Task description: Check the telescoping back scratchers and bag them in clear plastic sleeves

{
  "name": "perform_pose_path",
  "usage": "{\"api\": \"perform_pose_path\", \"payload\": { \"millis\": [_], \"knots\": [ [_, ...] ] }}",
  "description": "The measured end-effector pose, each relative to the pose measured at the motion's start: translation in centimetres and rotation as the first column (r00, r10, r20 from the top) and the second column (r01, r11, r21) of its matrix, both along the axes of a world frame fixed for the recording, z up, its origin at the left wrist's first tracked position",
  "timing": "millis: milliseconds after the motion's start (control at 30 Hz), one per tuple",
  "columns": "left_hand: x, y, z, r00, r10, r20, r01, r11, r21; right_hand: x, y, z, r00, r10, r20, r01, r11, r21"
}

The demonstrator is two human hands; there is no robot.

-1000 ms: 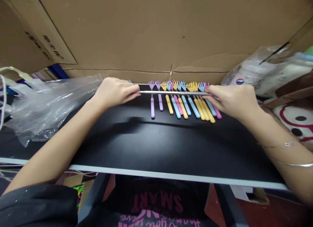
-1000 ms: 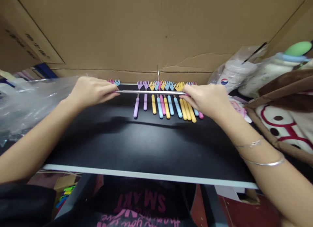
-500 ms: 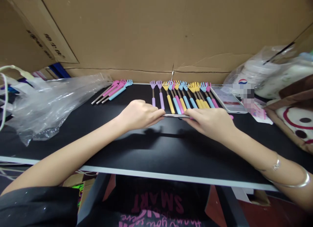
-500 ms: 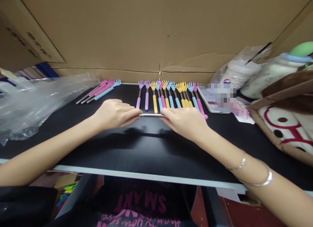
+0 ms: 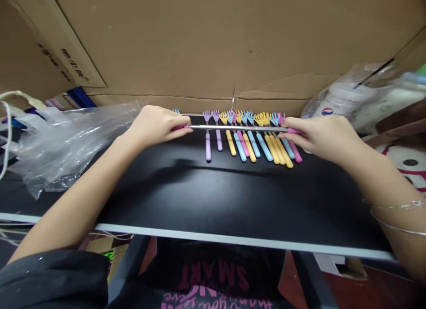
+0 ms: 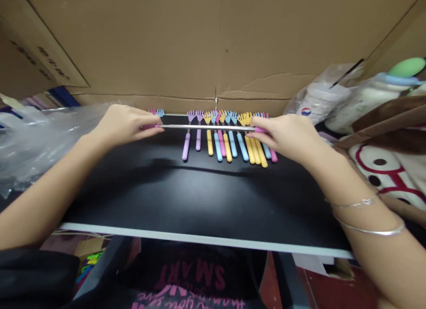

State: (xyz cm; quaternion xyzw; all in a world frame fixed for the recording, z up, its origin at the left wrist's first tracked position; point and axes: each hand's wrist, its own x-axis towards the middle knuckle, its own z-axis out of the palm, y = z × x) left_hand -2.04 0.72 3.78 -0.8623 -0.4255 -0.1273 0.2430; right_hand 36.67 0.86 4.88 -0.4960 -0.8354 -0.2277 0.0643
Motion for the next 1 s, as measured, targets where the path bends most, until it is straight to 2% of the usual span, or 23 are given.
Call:
{"api": "perform_pose_path", "payload": {
  "millis": [167,333,500,567,667,733,833,1000],
  "knots": [
    [0.2,-0.3,-0.2,0.999,-0.008,-0.032,0.007,1.0,-0.017,0.0,-0.1,0.2,0.997,-0.068,0.04,0.071,0.994,-0.087],
    [-0.5,-0.1,-0.1,0.997,0.032,-0.066,-0.029,0.998,0.049,0.8,0.4,0.4,0.99,-0.131,0.047,0.132,0.991,-0.024],
    [0.8,-0.3,-1.0,0.993,-0.032,-0.112,0.041,0.996,0.084,-0.5,0.0,-1.0,0.998,-0.044,0.048,0.044,0.999,0.011],
    [2.2,-0.7,-2.0,0.986,-0.109,-0.122,0.119,0.99,0.077,-1.9,-0.7,-2.4,0.998,0.034,0.052,-0.036,0.999,0.038],
    [4.3,-1.6,-3.5,0.957,-0.256,-0.138,0.267,0.962,0.062,-3.8,-1.8,-4.6,0.981,0.187,0.045,-0.187,0.982,-0.016],
    [5.1,-2.1,-4.2,0.948,-0.291,-0.128,0.303,0.949,0.09,-4.5,-2.3,-5.6,0.975,0.218,0.03,-0.217,0.976,-0.026],
    [5.4,-2.3,-4.4,0.953,-0.289,-0.092,0.3,0.944,0.139,-4.6,-2.6,-5.7,0.98,0.201,0.01,-0.201,0.98,0.005],
    [5.1,-2.1,-3.7,0.961,-0.27,-0.065,0.276,0.951,0.138,-4.1,-2.4,-4.1,0.982,0.189,0.015,-0.19,0.981,0.031]
  ]
}}
